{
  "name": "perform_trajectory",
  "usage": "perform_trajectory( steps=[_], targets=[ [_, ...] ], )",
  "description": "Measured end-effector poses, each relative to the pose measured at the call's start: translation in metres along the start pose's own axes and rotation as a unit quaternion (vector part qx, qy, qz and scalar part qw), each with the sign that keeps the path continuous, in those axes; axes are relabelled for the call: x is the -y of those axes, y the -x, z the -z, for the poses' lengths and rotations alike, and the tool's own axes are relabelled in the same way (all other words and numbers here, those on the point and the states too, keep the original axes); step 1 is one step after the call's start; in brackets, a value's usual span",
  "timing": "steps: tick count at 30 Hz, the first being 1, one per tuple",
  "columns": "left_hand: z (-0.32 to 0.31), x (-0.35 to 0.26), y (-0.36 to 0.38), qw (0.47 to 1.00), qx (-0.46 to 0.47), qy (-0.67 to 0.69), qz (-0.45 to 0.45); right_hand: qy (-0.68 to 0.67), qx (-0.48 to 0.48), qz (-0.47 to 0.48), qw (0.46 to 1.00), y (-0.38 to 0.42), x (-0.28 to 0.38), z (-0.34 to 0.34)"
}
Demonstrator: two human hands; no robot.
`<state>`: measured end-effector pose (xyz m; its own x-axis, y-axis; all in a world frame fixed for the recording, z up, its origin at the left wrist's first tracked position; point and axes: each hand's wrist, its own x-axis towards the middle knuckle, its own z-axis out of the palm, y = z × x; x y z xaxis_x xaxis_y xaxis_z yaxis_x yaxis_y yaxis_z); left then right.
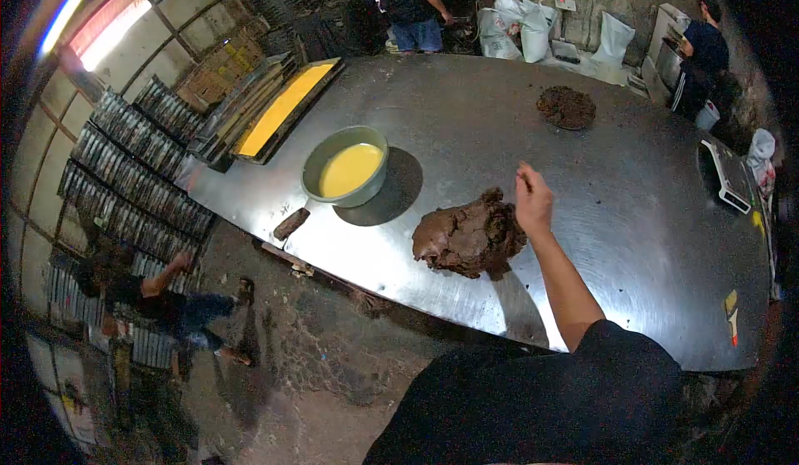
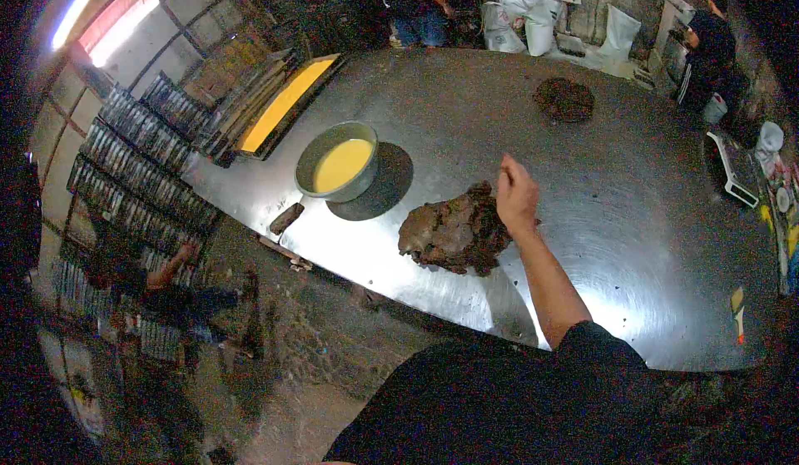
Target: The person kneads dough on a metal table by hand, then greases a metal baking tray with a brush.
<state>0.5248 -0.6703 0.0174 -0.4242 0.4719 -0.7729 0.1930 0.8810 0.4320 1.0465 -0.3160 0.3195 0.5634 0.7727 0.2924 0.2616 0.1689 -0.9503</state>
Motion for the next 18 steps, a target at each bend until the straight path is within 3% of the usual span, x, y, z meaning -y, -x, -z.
perform_trajectory(
  steps=[1,2,5,10,12,16,18],
  targets=[
    [0.0,-0.002,0.0,1.0,0.003,0.001,0.0,0.24,0.109,0.068,0.962,0.002,-0.008,-0.002],
    [0.0,-0.004,0.0,1.0,0.004,0.0,-0.001,0.462,0.21,0.129,0.852,0.005,-0.016,-0.001],
    [-0.002,-0.016,-0.002,1.0,0.007,0.005,-0.002,0.388,0.235,0.064,0.889,0.013,0.001,-0.008],
    [-0.003,-0.025,0.005,1.0,0.006,0.009,0.001,0.269,0.108,0.134,0.948,-0.015,-0.013,-0.051],
    [-0.004,-0.027,0.005,1.0,0.004,0.008,0.001,0.451,0.252,0.066,0.854,0.0,-0.037,-0.067],
    [-0.006,-0.03,0.005,1.0,0.0,0.013,0.002,0.401,0.299,0.001,0.866,-0.011,-0.026,-0.066],
    [-0.005,-0.029,0.004,1.0,-0.003,0.012,0.001,0.484,0.396,-0.06,0.778,-0.024,0.004,-0.064]
  ],
)
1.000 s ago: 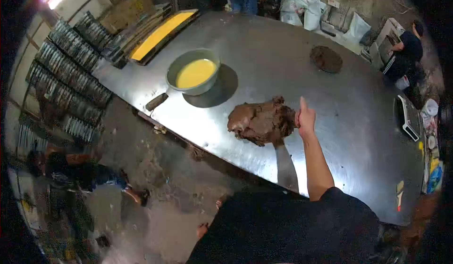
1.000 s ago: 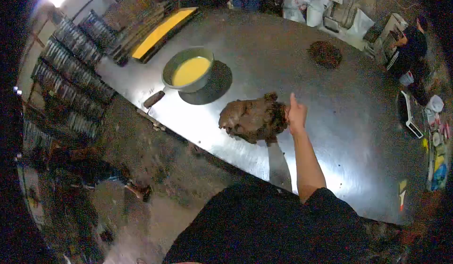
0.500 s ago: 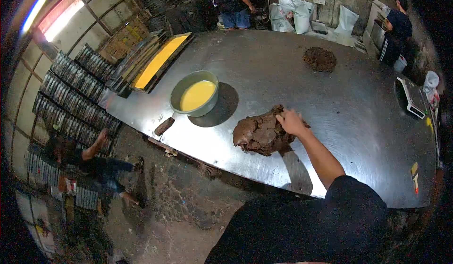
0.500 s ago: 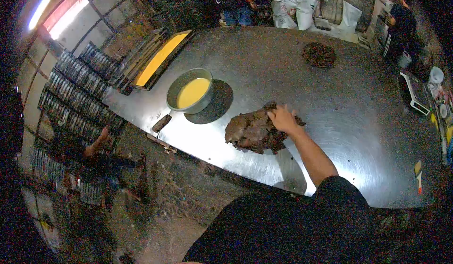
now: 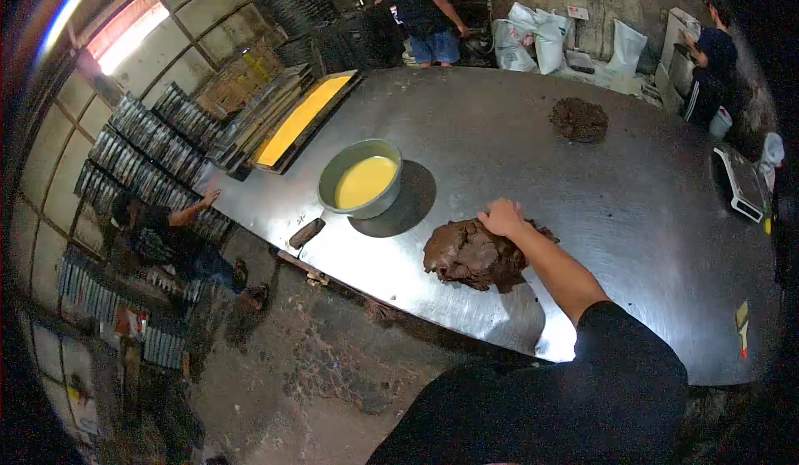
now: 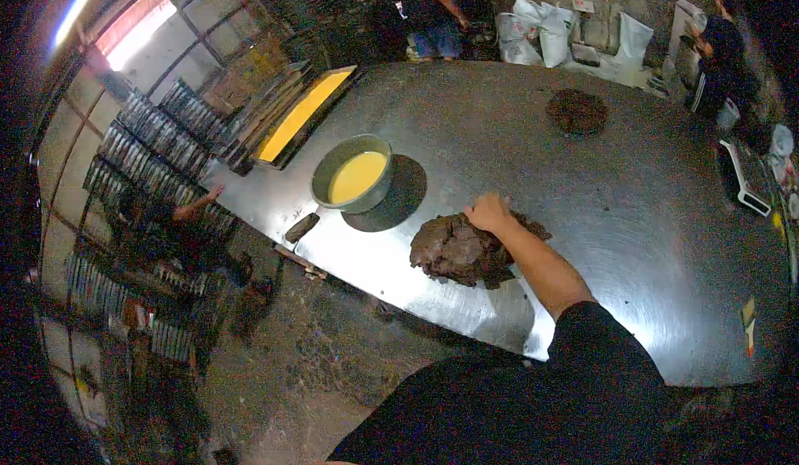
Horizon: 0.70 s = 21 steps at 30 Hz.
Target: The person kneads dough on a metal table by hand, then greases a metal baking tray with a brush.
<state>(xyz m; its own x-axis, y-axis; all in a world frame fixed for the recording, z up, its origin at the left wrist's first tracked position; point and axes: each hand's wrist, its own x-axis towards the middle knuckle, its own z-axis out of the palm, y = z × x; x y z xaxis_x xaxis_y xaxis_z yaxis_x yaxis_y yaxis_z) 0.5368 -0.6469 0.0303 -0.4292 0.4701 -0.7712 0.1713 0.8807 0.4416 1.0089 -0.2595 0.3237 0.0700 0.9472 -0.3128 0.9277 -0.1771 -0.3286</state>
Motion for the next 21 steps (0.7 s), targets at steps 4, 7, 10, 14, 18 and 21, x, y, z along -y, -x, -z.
perform_trajectory(
  steps=[4,7,10,14,18,21],
  targets=[
    [0.0,0.007,0.008,1.0,-0.004,-0.008,0.003,-0.084,-0.448,0.221,0.862,-0.002,0.018,-0.012],
    [0.002,0.025,0.018,1.0,-0.012,-0.015,0.001,0.026,-0.463,0.199,0.863,0.016,0.023,-0.057],
    [0.005,0.04,0.029,1.0,-0.018,-0.015,0.003,0.01,-0.189,0.143,0.972,0.015,0.026,-0.053],
    [0.002,0.054,0.028,1.0,-0.023,-0.013,-0.002,-0.057,-0.391,0.22,0.892,0.022,0.038,-0.018],
    [-0.005,0.028,0.014,1.0,-0.022,-0.011,-0.001,0.05,-0.255,0.147,0.954,0.036,0.021,-0.07],
    [-0.008,0.014,0.005,1.0,-0.023,0.002,0.008,0.022,-0.169,0.124,0.977,0.022,0.029,-0.041]
  ],
)
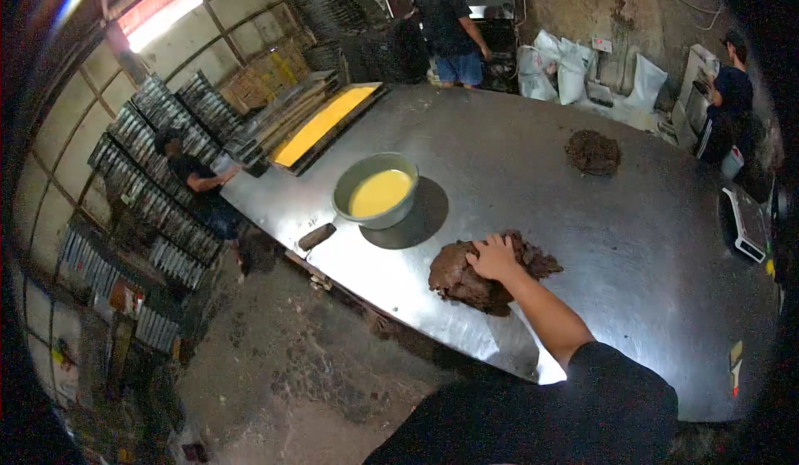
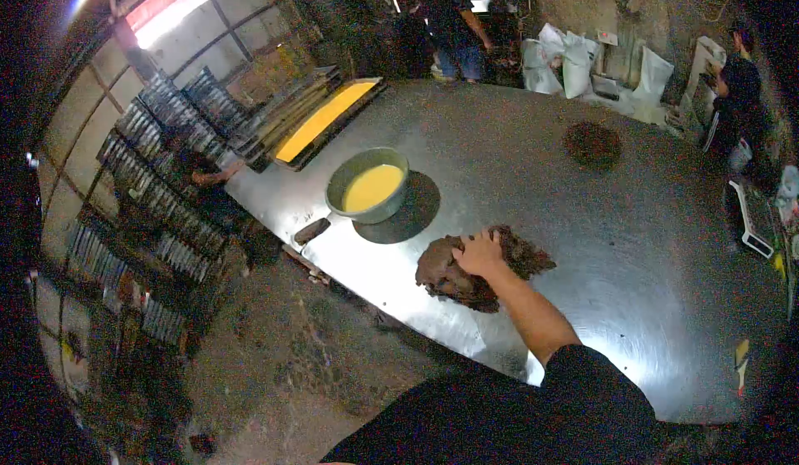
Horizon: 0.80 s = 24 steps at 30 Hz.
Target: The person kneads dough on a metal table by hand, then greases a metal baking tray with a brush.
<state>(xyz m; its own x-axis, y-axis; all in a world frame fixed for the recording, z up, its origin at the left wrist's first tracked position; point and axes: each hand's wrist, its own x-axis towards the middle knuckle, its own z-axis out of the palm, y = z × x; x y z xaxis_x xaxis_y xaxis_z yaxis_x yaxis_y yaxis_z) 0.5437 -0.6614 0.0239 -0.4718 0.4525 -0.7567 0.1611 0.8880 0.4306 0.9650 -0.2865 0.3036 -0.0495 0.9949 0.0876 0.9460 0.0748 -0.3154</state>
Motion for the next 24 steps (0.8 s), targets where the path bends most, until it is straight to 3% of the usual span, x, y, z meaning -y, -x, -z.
perform_trajectory(
  steps=[1,2,4,5,7,10,11,12,13,15,16,17,18,20,21,22,23,24],
  targets=[
    [0.001,0.0,-0.003,1.0,0.0,-0.001,0.001,-0.027,0.081,-0.027,0.996,0.002,-0.001,0.004],
    [0.003,0.001,-0.004,1.0,0.0,0.002,0.0,-0.025,0.082,-0.029,0.996,0.006,-0.005,0.002],
    [0.006,0.013,-0.011,1.0,0.001,0.006,-0.006,-0.005,-0.125,0.025,0.992,0.015,-0.008,-0.003],
    [0.007,0.02,-0.013,1.0,0.001,0.005,-0.01,-0.007,-0.097,0.043,0.994,0.02,-0.009,-0.006],
    [0.015,0.033,-0.007,1.0,0.007,0.012,-0.017,-0.002,0.071,-0.004,0.997,0.009,-0.006,0.021],
    [0.022,0.046,-0.002,0.999,0.013,0.026,-0.026,-0.015,0.174,-0.031,0.984,-0.009,-0.007,0.038],
    [0.023,0.048,-0.002,0.999,0.013,0.036,-0.028,-0.022,-0.003,0.036,0.999,-0.009,-0.006,0.035],
    [0.024,0.049,-0.001,0.998,0.015,0.046,-0.029,-0.027,-0.182,0.108,0.977,-0.015,-0.002,0.035],
    [0.024,0.055,-0.002,0.998,0.016,0.056,-0.026,-0.024,-0.177,0.117,0.977,-0.017,-0.001,0.025],
    [0.027,0.074,-0.002,0.998,0.013,0.048,-0.037,0.073,0.063,-0.007,0.995,0.002,0.006,0.004],
    [0.027,0.084,-0.003,0.998,0.013,0.042,-0.044,0.077,0.07,-0.002,0.995,0.003,0.006,0.006],
    [0.027,0.092,-0.005,0.992,0.011,-0.052,-0.117,0.047,0.079,-0.023,0.996,-0.003,0.019,0.034],
    [0.032,0.107,-0.002,0.954,-0.004,-0.19,-0.231,0.012,0.094,-0.049,0.994,-0.009,0.027,0.046],
    [0.039,0.125,0.0,0.734,-0.122,-0.429,-0.512,-0.05,0.08,-0.08,0.992,-0.022,0.022,0.029],
    [0.041,0.133,0.001,0.674,-0.18,-0.46,-0.55,-0.02,-0.014,-0.032,0.999,-0.021,0.016,0.008],
    [0.038,0.141,0.007,0.763,-0.153,-0.42,-0.467,0.012,-0.102,0.019,0.995,-0.016,0.01,-0.013],
    [0.034,0.148,0.013,0.836,-0.14,-0.373,-0.377,0.067,-0.023,0.002,0.997,-0.006,0.006,-0.032],
    [0.034,0.155,0.017,0.94,-0.102,-0.268,-0.186,0.07,-0.014,0.009,0.997,-0.002,0.006,-0.033]
  ],
)
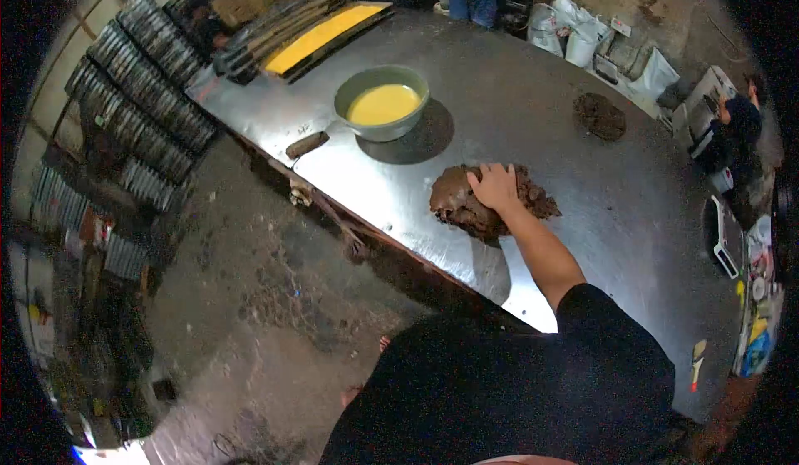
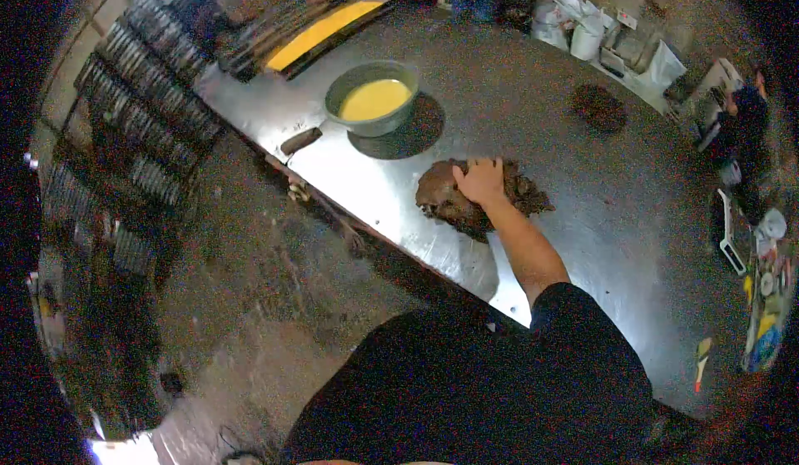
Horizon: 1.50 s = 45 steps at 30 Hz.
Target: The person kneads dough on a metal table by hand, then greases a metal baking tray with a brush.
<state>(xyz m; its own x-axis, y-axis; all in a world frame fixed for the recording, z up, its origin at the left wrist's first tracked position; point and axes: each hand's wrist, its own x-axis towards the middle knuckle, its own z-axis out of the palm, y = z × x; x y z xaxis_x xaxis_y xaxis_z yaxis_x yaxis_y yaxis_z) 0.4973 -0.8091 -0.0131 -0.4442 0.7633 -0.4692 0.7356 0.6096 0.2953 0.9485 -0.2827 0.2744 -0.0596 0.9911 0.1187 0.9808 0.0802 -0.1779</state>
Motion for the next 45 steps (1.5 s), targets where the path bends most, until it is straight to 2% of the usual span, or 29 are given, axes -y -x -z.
perform_trajectory(
  steps=[1,2,3,4,5,6,7,8,9,11,12,13,14,17,20,21,23,26,28,30,34,35,36,37,40,41,42,43,45],
  targets=[
    [-0.005,-0.002,0.001,0.97,0.071,0.118,0.2,-0.002,0.052,-0.018,0.998,-0.006,0.002,0.006],
    [-0.008,-0.007,-0.005,0.967,0.067,0.127,0.21,-0.006,0.102,-0.035,0.994,-0.015,0.005,0.012],
    [-0.003,-0.008,-0.005,0.956,0.117,0.093,0.253,-0.001,0.182,-0.054,0.982,-0.024,0.006,0.019],
    [0.004,-0.007,0.0,0.938,0.168,0.058,0.296,-0.003,0.195,-0.042,0.98,-0.018,0.007,0.021],
    [0.009,-0.007,0.009,0.932,0.171,0.06,0.314,-0.066,0.125,-0.023,0.99,-0.012,0.007,0.024],
    [0.014,-0.013,0.014,0.963,0.178,-0.033,0.198,-0.129,0.052,-0.004,0.99,-0.01,0.009,0.028],
    [0.015,-0.019,0.019,0.972,0.183,-0.124,0.076,-0.128,0.064,0.005,0.99,-0.005,0.015,0.032],
    [0.018,-0.02,0.029,0.958,0.186,-0.214,-0.051,-0.04,0.077,0.044,0.995,0.005,0.023,0.033],
    [0.017,-0.013,0.033,0.956,0.195,-0.216,-0.041,0.046,0.089,0.08,0.992,0.016,0.028,0.031],
    [0.009,-0.002,0.019,0.961,0.174,-0.183,-0.109,0.028,0.103,0.069,0.992,0.01,0.027,0.027],
    [0.01,-0.001,0.018,0.959,0.183,-0.191,-0.104,0.015,0.109,0.055,0.992,0.007,0.025,0.024],
    [0.009,-0.008,0.013,0.953,0.227,0.173,0.104,0.014,0.09,0.056,0.994,0.006,0.025,0.023],
    [0.009,-0.015,0.008,0.8,0.13,0.499,0.306,0.01,0.098,0.053,0.994,0.005,0.025,0.021],
    [0.11,-0.131,0.037,0.872,0.08,0.417,0.243,0.013,0.101,0.04,0.994,0.0,0.026,0.021],
    [0.14,-0.184,0.032,0.879,0.086,0.367,0.292,0.007,0.089,0.042,0.995,-0.001,0.024,0.018],
    [0.133,-0.182,0.028,0.88,0.093,0.359,0.297,-0.001,0.096,0.042,0.994,-0.001,0.023,0.017],
    [0.111,-0.17,0.023,0.84,0.056,0.475,0.257,-0.002,0.081,0.049,0.996,-0.001,0.017,0.011],
    [0.122,-0.202,0.044,0.852,0.041,0.45,0.264,-0.003,0.065,0.073,0.995,0.003,0.013,0.003],
    [0.109,-0.192,0.061,0.832,0.033,0.477,0.282,0.014,0.006,0.084,0.996,0.004,0.013,-0.003],
    [0.095,-0.175,0.079,0.81,0.022,0.51,0.289,0.02,0.002,0.098,0.995,0.003,0.01,-0.007],
    [-0.021,-0.024,0.1,0.812,0.108,0.493,0.293,-0.006,-0.026,0.117,0.993,0.012,0.007,-0.013],
    [-0.023,-0.019,0.111,0.892,0.127,0.345,0.262,0.002,-0.043,0.125,0.991,0.015,0.003,-0.017],
    [-0.024,-0.015,0.123,0.945,0.14,0.183,0.234,0.008,-0.069,0.138,0.988,0.007,0.005,-0.014],
    [-0.033,-0.009,0.136,0.954,0.124,0.152,0.228,0.024,-0.079,0.146,0.986,0.007,0.008,-0.007],
    [-0.056,0.003,0.172,0.946,0.097,0.205,0.233,0.02,-0.087,0.191,0.977,0.023,0.012,0.011],
    [-0.063,0.003,0.181,0.95,0.096,0.196,0.222,0.012,-0.003,0.161,0.987,0.039,0.031,0.048],
    [-0.069,0.003,0.19,0.963,0.099,0.161,0.194,0.01,-0.043,0.19,0.981,0.037,0.025,0.035],
    [-0.075,0.003,0.197,0.979,0.104,0.09,0.147,0.014,0.011,0.174,0.985,0.036,0.029,0.039],
    [-0.073,-0.004,0.21,0.988,0.122,-0.035,0.085,0.021,0.001,0.212,0.977,0.019,0.012,0.01]
  ],
)
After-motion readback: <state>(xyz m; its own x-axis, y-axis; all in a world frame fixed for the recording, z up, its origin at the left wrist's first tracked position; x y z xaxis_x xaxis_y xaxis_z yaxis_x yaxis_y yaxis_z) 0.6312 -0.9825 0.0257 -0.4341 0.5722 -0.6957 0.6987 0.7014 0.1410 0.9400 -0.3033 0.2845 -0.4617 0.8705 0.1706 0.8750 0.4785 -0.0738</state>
